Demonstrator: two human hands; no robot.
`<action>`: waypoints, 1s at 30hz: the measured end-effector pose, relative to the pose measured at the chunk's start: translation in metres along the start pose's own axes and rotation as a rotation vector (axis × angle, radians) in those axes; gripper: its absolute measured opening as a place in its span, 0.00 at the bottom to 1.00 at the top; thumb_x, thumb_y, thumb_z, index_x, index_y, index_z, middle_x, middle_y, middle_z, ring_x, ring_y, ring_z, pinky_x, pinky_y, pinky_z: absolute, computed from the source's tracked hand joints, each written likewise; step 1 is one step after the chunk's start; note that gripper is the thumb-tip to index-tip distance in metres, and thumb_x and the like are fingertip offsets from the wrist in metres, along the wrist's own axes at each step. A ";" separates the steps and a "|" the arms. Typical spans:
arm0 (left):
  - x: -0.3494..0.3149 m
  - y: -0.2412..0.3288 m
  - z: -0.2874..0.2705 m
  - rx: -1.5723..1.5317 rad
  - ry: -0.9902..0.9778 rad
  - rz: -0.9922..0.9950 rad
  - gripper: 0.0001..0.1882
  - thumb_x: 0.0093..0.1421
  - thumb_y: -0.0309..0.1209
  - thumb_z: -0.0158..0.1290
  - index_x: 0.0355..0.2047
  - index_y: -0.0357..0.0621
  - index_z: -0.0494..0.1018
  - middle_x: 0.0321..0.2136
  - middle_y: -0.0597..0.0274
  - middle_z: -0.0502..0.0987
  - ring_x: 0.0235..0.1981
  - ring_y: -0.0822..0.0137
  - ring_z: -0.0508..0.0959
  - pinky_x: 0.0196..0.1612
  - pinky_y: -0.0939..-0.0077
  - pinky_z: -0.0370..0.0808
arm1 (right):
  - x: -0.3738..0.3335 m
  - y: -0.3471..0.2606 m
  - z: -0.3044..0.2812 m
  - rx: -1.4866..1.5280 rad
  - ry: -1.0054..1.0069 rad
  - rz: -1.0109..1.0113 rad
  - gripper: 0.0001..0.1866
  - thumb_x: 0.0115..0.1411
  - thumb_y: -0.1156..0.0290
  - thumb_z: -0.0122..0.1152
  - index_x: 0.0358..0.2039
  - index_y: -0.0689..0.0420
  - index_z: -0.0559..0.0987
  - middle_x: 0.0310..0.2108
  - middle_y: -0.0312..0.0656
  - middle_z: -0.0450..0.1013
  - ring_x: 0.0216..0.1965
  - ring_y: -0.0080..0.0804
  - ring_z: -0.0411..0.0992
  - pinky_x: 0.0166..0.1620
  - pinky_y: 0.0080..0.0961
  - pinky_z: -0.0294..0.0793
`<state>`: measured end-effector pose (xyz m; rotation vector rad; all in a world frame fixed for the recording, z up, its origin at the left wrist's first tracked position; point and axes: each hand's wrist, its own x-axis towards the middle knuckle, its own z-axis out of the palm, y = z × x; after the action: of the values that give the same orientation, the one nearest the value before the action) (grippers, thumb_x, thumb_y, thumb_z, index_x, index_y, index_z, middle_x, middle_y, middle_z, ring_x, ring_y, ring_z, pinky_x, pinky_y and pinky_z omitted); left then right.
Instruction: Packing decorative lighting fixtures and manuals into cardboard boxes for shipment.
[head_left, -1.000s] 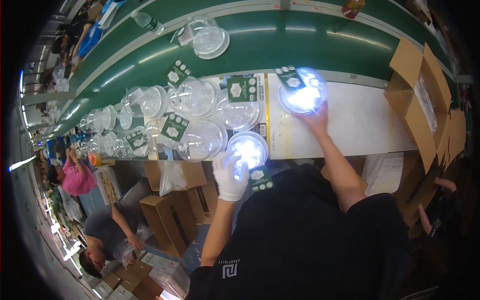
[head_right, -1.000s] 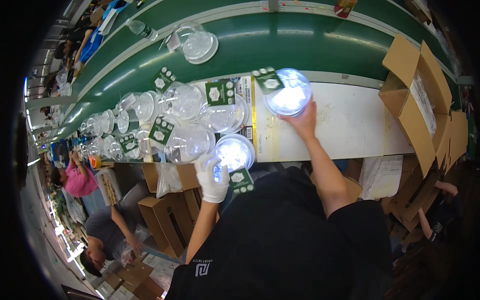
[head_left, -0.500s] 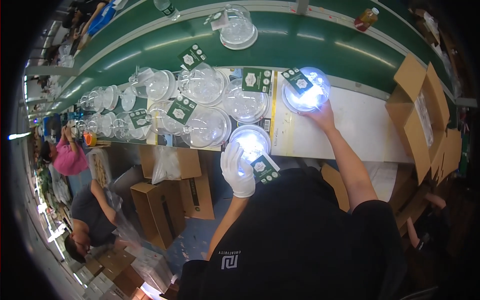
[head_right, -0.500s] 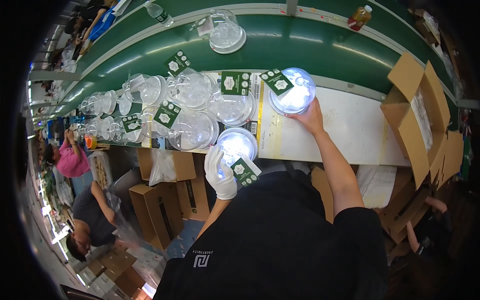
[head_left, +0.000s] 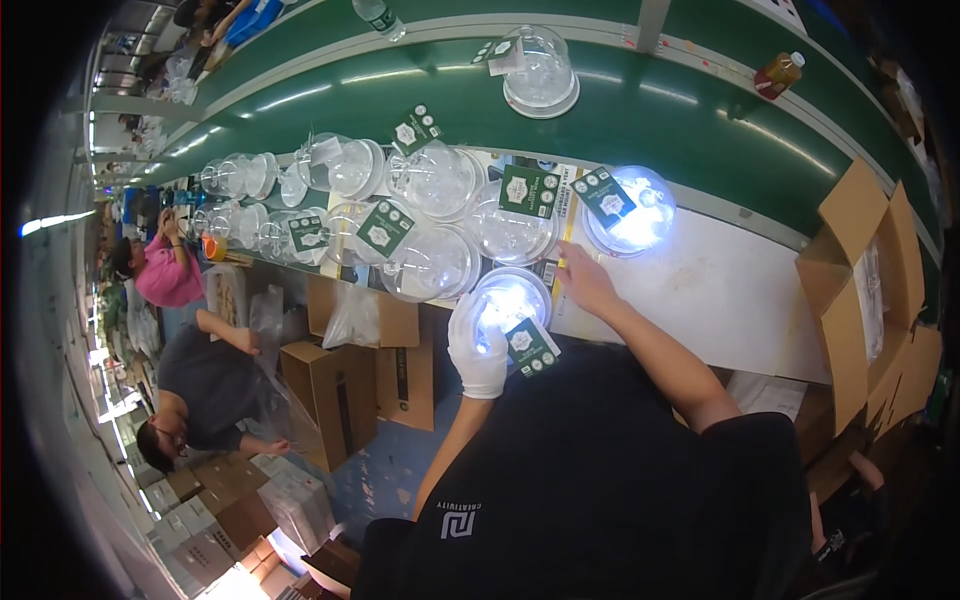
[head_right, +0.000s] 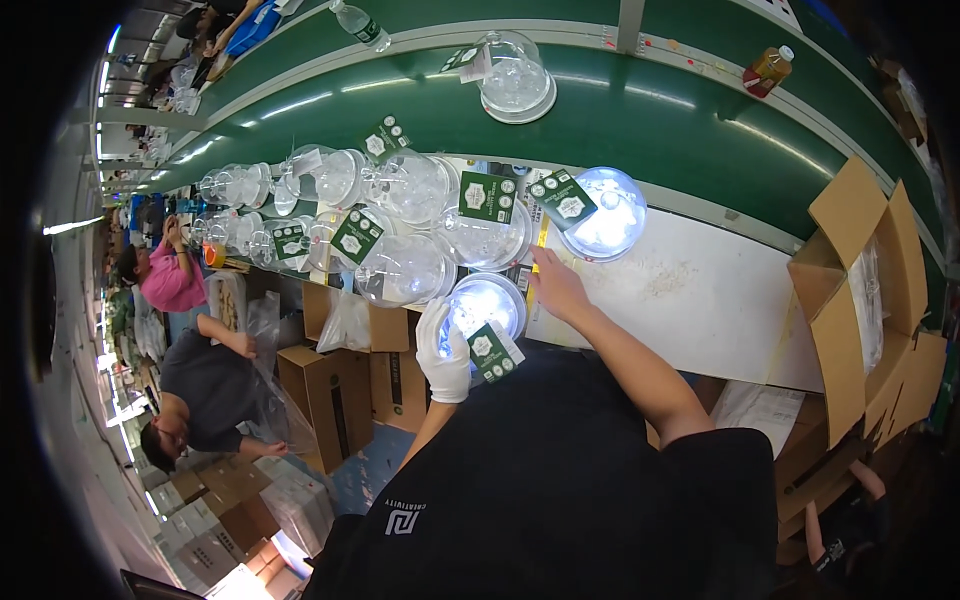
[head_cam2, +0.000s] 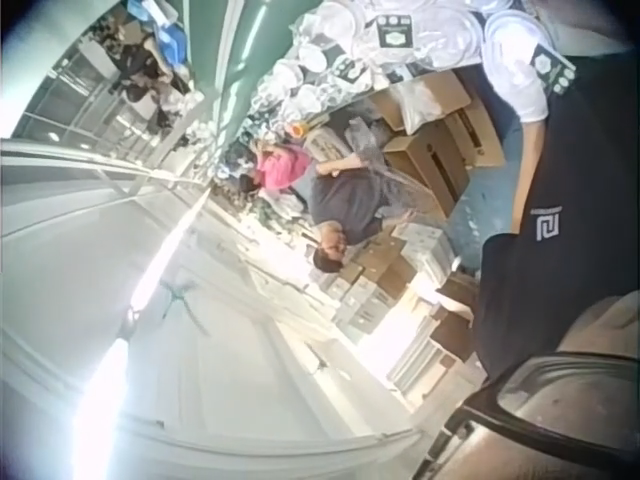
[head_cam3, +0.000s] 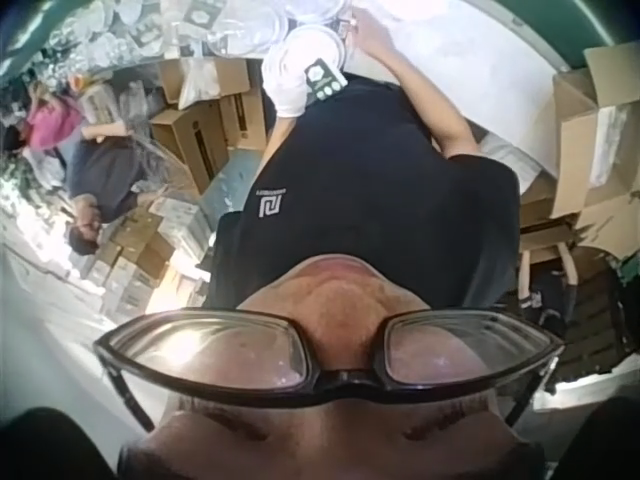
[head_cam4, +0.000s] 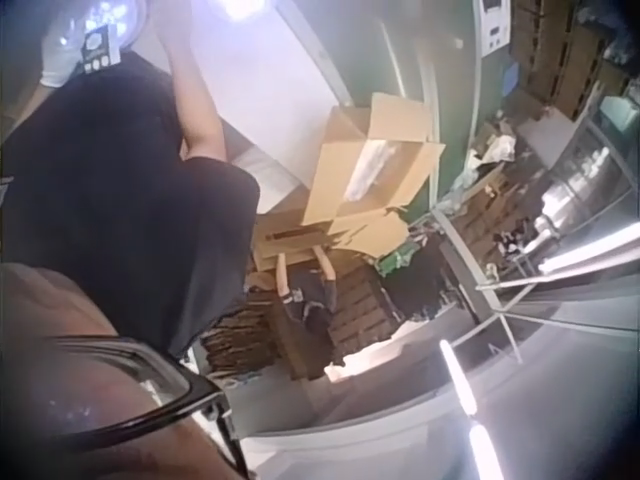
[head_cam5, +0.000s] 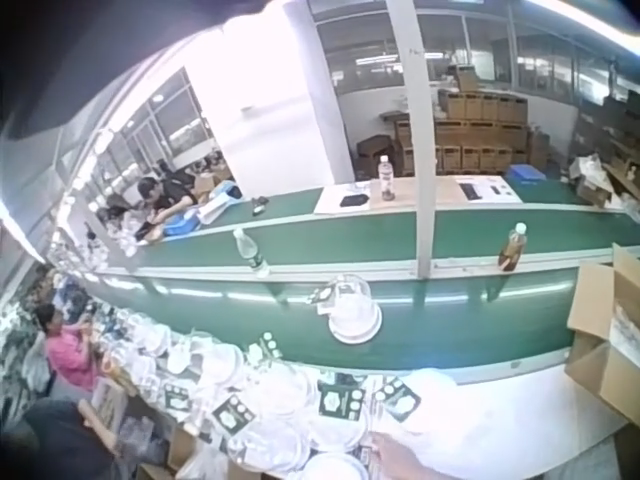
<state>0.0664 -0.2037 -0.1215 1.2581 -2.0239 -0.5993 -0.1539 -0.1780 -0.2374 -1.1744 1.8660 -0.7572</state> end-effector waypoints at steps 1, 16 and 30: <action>-0.001 0.000 0.000 -0.007 0.008 -0.017 0.18 0.56 0.25 0.53 0.48 0.39 0.77 0.50 0.49 0.77 0.56 0.47 0.74 0.60 0.56 0.69 | 0.008 -0.003 0.006 0.000 -0.001 0.000 0.36 0.58 0.60 0.67 0.63 0.57 0.64 0.55 0.52 0.70 0.47 0.49 0.76 0.49 0.39 0.75; 0.047 -0.004 0.011 -0.070 -0.182 0.230 0.17 0.51 0.18 0.55 0.41 0.45 0.80 0.46 0.55 0.80 0.52 0.49 0.77 0.57 0.58 0.73 | 0.047 -0.009 0.013 -0.179 0.207 0.038 0.47 0.55 0.50 0.69 0.66 0.61 0.57 0.48 0.53 0.75 0.40 0.51 0.78 0.39 0.43 0.77; 0.180 0.208 0.098 0.253 -0.853 0.820 0.35 0.54 0.38 0.61 0.61 0.39 0.64 0.60 0.46 0.68 0.62 0.44 0.66 0.62 0.53 0.67 | -0.042 0.061 -0.078 0.023 0.733 -0.097 0.61 0.36 0.64 0.84 0.67 0.60 0.55 0.60 0.54 0.63 0.57 0.52 0.65 0.60 0.42 0.66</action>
<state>-0.1857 -0.2738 0.0082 0.1441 -3.1052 -0.5060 -0.2366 -0.1101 -0.2337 -1.0535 2.3770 -1.3972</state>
